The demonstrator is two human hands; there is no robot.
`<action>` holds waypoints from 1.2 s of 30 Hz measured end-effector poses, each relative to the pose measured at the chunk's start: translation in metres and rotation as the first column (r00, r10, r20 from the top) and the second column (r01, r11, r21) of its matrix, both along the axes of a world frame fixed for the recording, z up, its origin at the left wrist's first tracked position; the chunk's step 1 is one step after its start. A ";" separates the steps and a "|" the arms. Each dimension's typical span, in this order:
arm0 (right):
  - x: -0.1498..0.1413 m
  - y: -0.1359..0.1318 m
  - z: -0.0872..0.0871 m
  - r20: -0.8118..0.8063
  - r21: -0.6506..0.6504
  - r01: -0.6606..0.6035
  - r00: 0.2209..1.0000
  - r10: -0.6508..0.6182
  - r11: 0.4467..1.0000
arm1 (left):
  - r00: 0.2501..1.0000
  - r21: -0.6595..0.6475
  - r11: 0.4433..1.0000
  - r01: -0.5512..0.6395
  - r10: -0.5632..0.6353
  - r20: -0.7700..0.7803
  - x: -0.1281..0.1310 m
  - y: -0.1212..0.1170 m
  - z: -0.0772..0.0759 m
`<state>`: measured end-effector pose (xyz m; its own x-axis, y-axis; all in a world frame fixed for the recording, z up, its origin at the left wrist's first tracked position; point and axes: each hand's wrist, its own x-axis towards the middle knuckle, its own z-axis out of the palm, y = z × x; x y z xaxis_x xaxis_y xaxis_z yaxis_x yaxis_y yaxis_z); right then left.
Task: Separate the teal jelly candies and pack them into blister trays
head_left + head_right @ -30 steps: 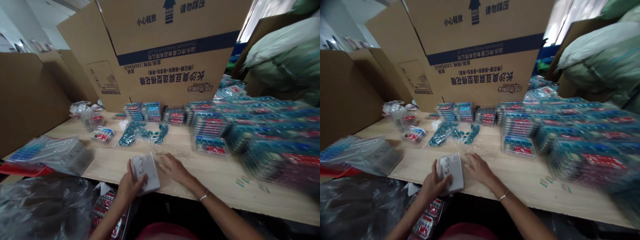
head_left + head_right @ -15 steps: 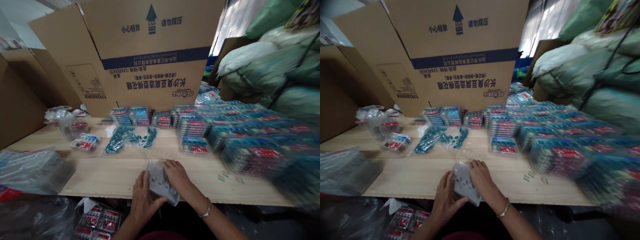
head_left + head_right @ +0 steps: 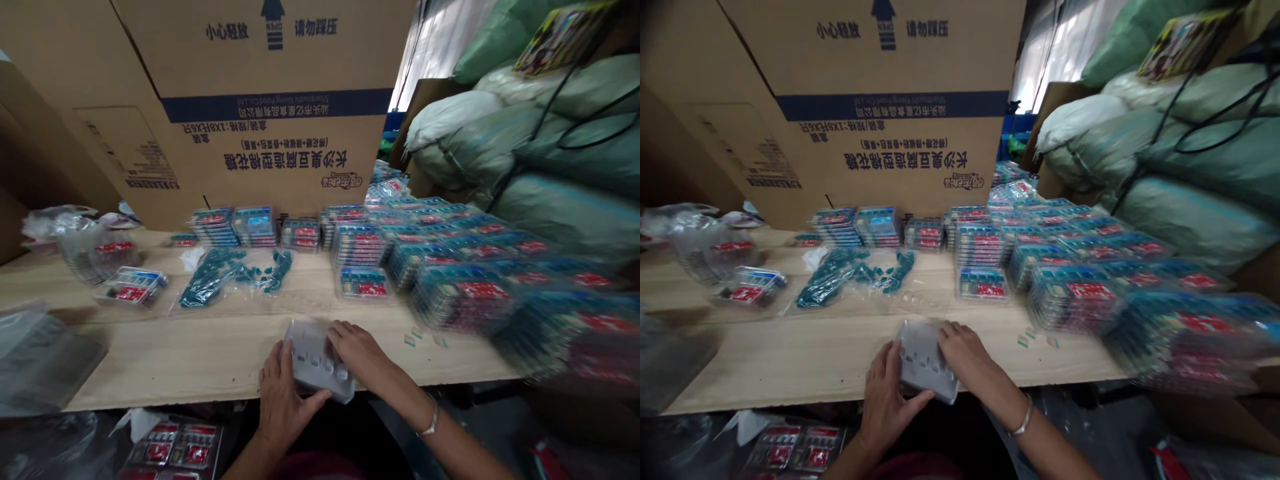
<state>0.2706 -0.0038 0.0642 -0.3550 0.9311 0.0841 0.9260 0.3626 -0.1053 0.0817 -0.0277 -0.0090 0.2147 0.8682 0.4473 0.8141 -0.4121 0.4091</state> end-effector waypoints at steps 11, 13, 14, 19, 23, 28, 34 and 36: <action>0.017 0.018 0.020 -0.213 0.205 0.029 0.977 0.015 0.978 | 0.901 -0.146 0.986 0.076 -0.006 0.433 -0.003 0.003 0.029; 0.011 0.013 0.027 -0.356 0.194 0.011 0.933 0.060 0.981 | 0.764 -0.230 0.961 0.156 0.031 0.645 -0.010 0.015 0.049; 0.006 0.011 0.028 -0.399 0.180 -0.014 0.913 0.086 0.983 | 0.685 -0.274 0.939 0.206 0.062 0.726 -0.017 0.023 0.058; -0.016 0.006 0.005 -0.205 0.075 0.150 0.970 -0.132 0.986 | 0.539 -0.383 0.922 -0.060 0.353 0.765 -0.095 0.074 0.069; -0.023 0.002 -0.016 -0.001 0.031 0.238 0.971 -0.238 0.971 | 0.737 -0.334 0.813 -0.477 0.577 0.351 -0.148 0.092 0.046; -0.024 0.000 -0.017 0.022 0.051 0.203 0.979 -0.204 0.978 | 0.969 0.233 0.949 -0.212 0.234 -0.074 -0.098 0.061 0.022; -0.016 0.006 -0.007 -0.141 0.028 0.215 0.968 -0.209 0.976 | 0.866 0.070 0.882 0.467 -0.439 -0.238 -0.033 0.033 0.016; -0.016 0.007 -0.005 -0.094 0.022 0.202 0.975 -0.200 0.979 | 0.883 0.072 0.890 0.449 -0.431 -0.183 -0.033 0.033 0.017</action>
